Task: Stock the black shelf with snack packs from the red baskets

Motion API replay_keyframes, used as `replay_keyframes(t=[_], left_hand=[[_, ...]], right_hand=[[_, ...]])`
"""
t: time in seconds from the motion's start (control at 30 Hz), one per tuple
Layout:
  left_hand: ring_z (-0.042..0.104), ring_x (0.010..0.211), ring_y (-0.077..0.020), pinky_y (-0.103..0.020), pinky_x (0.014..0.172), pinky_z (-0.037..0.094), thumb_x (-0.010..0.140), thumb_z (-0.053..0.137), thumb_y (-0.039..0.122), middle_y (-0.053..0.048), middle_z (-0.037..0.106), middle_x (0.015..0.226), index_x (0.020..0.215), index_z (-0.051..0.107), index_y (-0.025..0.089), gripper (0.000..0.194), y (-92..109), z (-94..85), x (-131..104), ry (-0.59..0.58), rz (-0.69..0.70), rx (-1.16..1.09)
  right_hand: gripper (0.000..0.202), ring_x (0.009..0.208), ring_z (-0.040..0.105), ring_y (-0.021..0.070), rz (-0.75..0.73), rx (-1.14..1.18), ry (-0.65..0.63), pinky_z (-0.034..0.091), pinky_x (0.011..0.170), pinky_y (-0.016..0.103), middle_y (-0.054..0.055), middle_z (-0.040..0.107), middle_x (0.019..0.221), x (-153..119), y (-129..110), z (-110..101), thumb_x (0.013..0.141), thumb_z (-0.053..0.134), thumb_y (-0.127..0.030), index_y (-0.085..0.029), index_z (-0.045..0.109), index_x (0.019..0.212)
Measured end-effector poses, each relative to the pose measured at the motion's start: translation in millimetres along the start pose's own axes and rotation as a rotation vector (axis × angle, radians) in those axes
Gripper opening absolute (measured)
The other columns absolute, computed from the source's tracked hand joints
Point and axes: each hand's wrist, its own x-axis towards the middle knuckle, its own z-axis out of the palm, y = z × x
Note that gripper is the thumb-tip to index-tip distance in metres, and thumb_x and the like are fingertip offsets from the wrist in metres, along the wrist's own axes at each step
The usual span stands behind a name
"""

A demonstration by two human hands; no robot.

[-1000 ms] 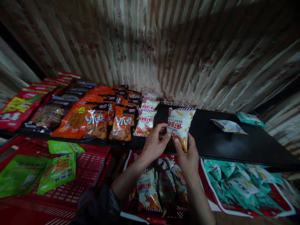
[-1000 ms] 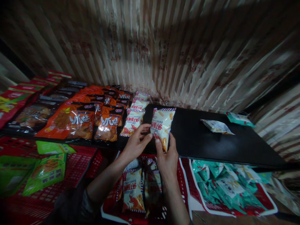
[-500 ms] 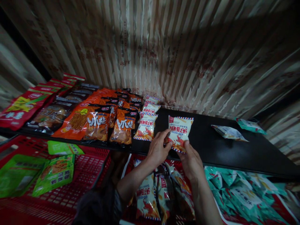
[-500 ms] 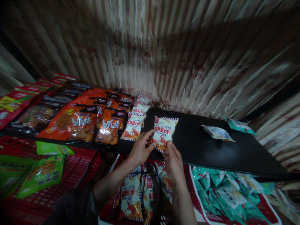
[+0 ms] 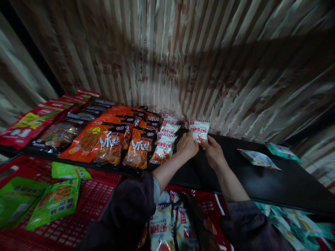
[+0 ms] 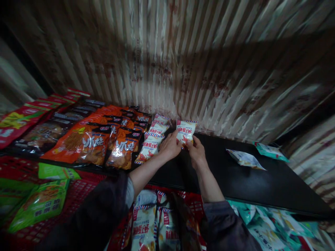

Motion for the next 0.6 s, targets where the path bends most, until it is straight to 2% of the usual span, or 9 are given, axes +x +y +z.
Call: replay_keyframes(t=[0.17, 0.27, 0.43, 0.6], left_hand=[[0.056, 0.125, -0.0299, -0.038, 0.102, 0.045, 0.091, 0.052, 0.033, -0.019, 0.053, 0.139, 0.148, 0.032, 0.014, 0.064, -0.3, 4.5, 28.5, -0.059, -0.078, 0.039], [0.052, 0.129, -0.0303, -0.038, 0.105, 0.043, 0.090, 0.054, 0.032, -0.020, 0.049, 0.144, 0.149, 0.029, 0.013, 0.067, -1.1, 7.6, 41.6, -0.074, -0.109, 0.030], [0.044, 0.138, -0.0281, -0.035, 0.112, 0.037, 0.090, 0.052, 0.025, -0.020, 0.042, 0.149, 0.149, 0.029, 0.012, 0.065, -2.9, 15.0, 55.5, -0.049, -0.118, 0.023], [0.044, 0.136, -0.0298, -0.035, 0.112, 0.036, 0.090, 0.052, 0.028, -0.023, 0.044, 0.146, 0.148, 0.030, 0.006, 0.066, -8.6, 22.3, 65.4, -0.071, -0.133, -0.014]], right_hand=[[0.050, 0.076, 0.068, 0.0194, -0.015, -0.096, -0.022, 0.054, 0.068, 0.031, 0.003, 0.075, 0.087, 42.2, 20.8, 11.7, 0.069, 0.072, -0.038, -0.020, 0.068, 0.115], [0.046, 0.074, 0.069, 0.0200, -0.021, -0.112, -0.033, 0.055, 0.066, 0.031, 0.003, 0.075, 0.083, 59.4, 29.4, 18.3, 0.070, 0.072, -0.039, -0.020, 0.069, 0.112], [0.042, 0.068, 0.069, 0.0222, -0.062, -0.160, -0.058, 0.055, 0.062, 0.032, 0.005, 0.074, 0.073, 76.6, 39.0, 24.7, 0.071, 0.072, -0.044, -0.017, 0.072, 0.104], [0.044, 0.068, 0.070, 0.0235, -0.143, -0.230, -0.089, 0.055, 0.063, 0.033, 0.004, 0.072, 0.067, 88.7, 48.4, 27.7, 0.071, 0.070, -0.048, -0.014, 0.073, 0.099]])
